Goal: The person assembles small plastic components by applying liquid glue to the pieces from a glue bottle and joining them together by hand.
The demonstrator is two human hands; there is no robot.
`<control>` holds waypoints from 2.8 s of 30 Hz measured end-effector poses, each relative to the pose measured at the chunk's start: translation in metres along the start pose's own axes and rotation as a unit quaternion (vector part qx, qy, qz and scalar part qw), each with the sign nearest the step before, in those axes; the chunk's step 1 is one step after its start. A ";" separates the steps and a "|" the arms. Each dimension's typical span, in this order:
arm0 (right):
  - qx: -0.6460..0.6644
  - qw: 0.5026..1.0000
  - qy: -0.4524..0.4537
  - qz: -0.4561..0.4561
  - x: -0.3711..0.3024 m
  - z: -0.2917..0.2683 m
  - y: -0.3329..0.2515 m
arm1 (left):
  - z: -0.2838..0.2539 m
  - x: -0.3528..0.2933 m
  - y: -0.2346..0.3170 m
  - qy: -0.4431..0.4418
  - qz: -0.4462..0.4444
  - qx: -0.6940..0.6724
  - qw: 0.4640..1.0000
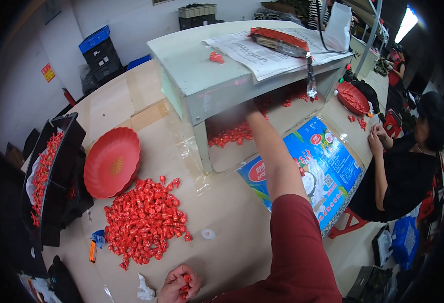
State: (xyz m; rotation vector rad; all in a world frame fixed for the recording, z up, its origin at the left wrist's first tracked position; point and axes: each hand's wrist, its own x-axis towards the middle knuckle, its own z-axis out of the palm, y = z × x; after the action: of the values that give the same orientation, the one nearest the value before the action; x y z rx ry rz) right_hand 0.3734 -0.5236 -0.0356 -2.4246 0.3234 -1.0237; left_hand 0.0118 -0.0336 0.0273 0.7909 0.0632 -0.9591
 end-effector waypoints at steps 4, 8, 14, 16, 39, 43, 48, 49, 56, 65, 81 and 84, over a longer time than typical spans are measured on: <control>0.042 0.999 -0.019 -0.001 0.001 -0.003 0.015 | -0.004 -0.002 -0.001 0.000 0.008 -0.015 1.000; 0.060 0.998 -0.032 0.013 0.034 -0.019 0.037 | -0.011 -0.001 -0.009 -0.029 0.025 -0.062 0.997; -0.004 1.000 -0.021 0.021 -0.030 -0.059 -0.059 | -0.021 -0.009 -0.018 0.006 0.029 -0.078 0.997; 0.235 0.939 -0.107 0.229 -0.070 -0.123 -0.098 | -0.018 -0.003 -0.018 -0.002 0.016 -0.075 0.997; 0.003 0.971 -0.152 -0.185 -0.334 -0.206 -0.224 | 0.004 -0.037 0.011 0.005 0.228 -0.164 0.960; 0.021 0.962 -0.178 -0.207 -0.360 -0.216 -0.252 | 0.004 -0.042 0.015 -0.004 0.246 -0.160 0.956; 0.000 0.939 -0.220 -0.265 -0.367 -0.198 -0.285 | 0.003 -0.039 0.015 0.013 0.253 -0.138 0.958; 0.001 0.936 -0.211 -0.280 -0.365 -0.192 -0.284 | 0.002 -0.038 0.014 0.023 0.251 -0.142 0.957; -0.021 0.943 -0.226 -0.244 -0.360 -0.195 -0.287 | -0.009 -0.029 0.010 0.049 0.255 -0.142 0.955; 0.115 0.931 -0.223 -0.265 -0.343 -0.201 -0.274 | -0.025 -0.011 -0.007 0.077 0.248 -0.120 0.958; 0.294 0.928 -0.217 0.078 -0.320 -0.204 -0.247 | -0.025 -0.007 -0.011 0.084 0.228 -0.103 0.965; 0.274 0.912 -0.295 0.081 -0.316 -0.188 -0.248 | -0.021 -0.008 -0.013 0.070 0.221 -0.112 0.966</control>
State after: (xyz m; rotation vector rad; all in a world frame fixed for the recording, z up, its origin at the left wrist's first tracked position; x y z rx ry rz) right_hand 0.0258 -0.2523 0.0141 -2.0143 0.0140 -0.2214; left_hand 0.0031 -0.0188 0.0082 0.6247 0.1105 -0.4616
